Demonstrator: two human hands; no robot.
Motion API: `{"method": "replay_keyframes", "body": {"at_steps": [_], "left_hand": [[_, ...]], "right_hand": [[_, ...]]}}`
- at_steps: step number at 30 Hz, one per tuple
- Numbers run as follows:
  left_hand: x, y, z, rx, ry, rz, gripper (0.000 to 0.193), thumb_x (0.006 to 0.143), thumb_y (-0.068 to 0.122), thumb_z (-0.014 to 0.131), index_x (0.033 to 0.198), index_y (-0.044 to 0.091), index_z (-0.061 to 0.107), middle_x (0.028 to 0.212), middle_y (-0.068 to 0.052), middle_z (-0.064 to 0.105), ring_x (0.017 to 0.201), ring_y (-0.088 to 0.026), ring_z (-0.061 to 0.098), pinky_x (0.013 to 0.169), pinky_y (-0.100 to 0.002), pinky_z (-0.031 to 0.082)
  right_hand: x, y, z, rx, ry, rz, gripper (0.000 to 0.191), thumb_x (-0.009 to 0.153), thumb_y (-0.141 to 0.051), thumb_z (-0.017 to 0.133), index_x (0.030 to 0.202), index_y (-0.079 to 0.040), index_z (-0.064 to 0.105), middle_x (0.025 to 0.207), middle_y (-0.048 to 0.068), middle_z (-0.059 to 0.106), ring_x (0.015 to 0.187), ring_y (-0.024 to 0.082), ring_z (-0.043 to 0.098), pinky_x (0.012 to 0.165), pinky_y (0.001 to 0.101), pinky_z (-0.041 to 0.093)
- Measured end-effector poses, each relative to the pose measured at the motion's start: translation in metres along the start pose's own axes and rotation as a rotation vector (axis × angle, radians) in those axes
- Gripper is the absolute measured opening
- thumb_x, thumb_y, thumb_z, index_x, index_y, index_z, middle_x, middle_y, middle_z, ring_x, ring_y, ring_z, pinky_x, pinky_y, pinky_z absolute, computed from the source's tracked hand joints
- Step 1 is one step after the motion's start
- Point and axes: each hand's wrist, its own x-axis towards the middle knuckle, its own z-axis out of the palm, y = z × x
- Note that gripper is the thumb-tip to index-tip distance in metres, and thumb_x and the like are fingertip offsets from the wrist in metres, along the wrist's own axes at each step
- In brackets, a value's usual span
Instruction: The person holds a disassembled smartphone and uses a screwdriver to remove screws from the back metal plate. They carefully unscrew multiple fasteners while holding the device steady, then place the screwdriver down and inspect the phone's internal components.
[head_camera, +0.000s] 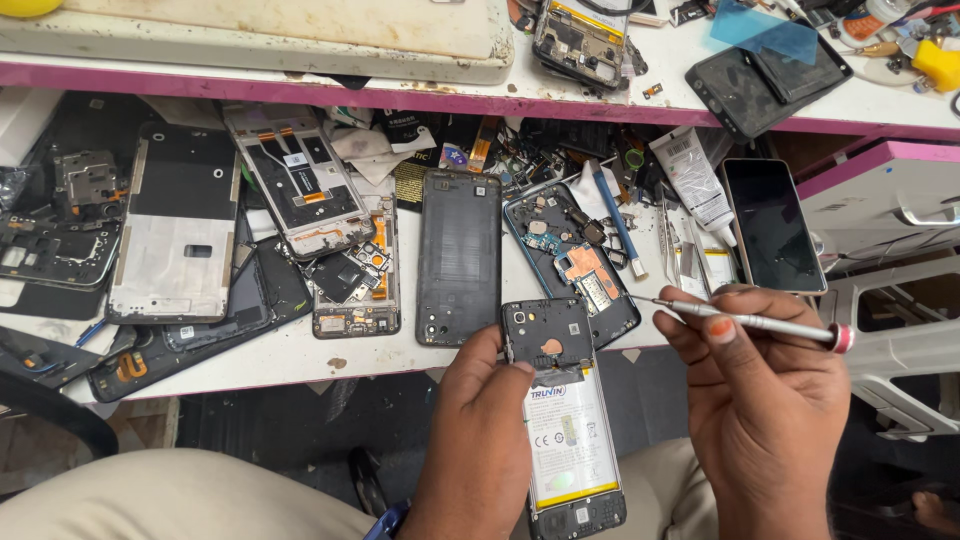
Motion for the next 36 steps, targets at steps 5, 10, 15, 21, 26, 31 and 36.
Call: {"method": "replay_keyframes", "body": {"at_steps": [5,10,15,21,26,31,36], "left_hand": [[0.001,0.0,0.0,-0.141,-0.089,-0.034,0.048,0.082,0.001,0.045,0.128,-0.004,0.059,0.096,-0.016,0.074,0.083,-0.015,0.07,0.076,-0.03,0.056],[0.0,0.003,0.003,-0.129,-0.04,-0.037,0.045,0.084,0.002,0.051,0.127,-0.004,0.06,0.096,-0.016,0.074,0.08,-0.015,0.069,0.072,-0.03,0.056],[-0.005,0.01,0.006,-0.058,-0.027,-0.025,0.041,0.082,-0.004,0.055,0.123,-0.005,0.059,0.096,-0.012,0.073,0.079,-0.013,0.068,0.072,-0.03,0.056],[-0.008,0.017,0.011,0.0,0.009,-0.034,0.052,0.078,-0.006,0.055,0.13,-0.001,0.058,0.098,-0.011,0.073,0.082,-0.011,0.068,0.075,-0.029,0.056],[-0.009,0.016,0.011,0.06,0.005,0.01,0.06,0.077,-0.005,0.057,0.137,-0.001,0.054,0.103,-0.011,0.074,0.087,-0.01,0.068,0.077,-0.028,0.056],[-0.013,0.014,0.009,0.155,-0.045,0.061,0.076,0.078,-0.004,0.058,0.15,0.004,0.035,0.109,-0.013,0.077,0.09,-0.012,0.073,0.077,-0.027,0.058],[-0.013,0.015,0.011,0.223,-0.025,0.027,0.087,0.077,-0.004,0.06,0.158,0.01,0.032,0.108,-0.013,0.077,0.087,-0.011,0.072,0.073,-0.026,0.057]], "right_hand": [[-0.004,0.001,0.004,0.023,-0.06,-0.037,0.011,0.108,0.007,0.06,0.118,0.007,0.057,0.111,0.023,0.069,0.114,0.038,0.072,0.099,0.0469,0.063],[-0.006,0.002,0.001,0.053,-0.034,-0.052,0.022,0.108,0.006,0.06,0.129,0.005,0.054,0.111,0.021,0.07,0.109,0.036,0.073,0.099,0.0471,0.063],[-0.005,0.001,-0.001,0.059,-0.024,-0.082,0.021,0.112,0.004,0.06,0.131,0.005,0.053,0.112,0.021,0.07,0.107,0.035,0.073,0.099,0.0469,0.064],[0.004,0.003,0.001,-0.062,0.088,-0.043,0.04,0.108,0.0,0.059,0.145,0.002,0.045,0.11,0.015,0.068,0.102,0.034,0.074,0.088,0.0443,0.065],[0.013,0.014,0.001,-0.184,0.189,-0.006,0.054,0.102,0.002,0.061,0.151,0.001,0.037,0.107,0.011,0.065,0.093,0.025,0.074,0.083,0.0397,0.066],[0.022,0.025,0.001,-0.463,0.171,-0.018,0.086,0.093,0.015,0.064,0.163,-0.003,0.017,0.112,0.013,0.061,0.089,0.015,0.066,0.086,0.033,0.064],[0.026,0.03,0.001,-0.499,0.17,-0.006,0.108,0.091,0.018,0.06,0.167,-0.012,-0.011,0.115,0.015,0.061,0.091,0.017,0.069,0.084,0.0332,0.065]]}}
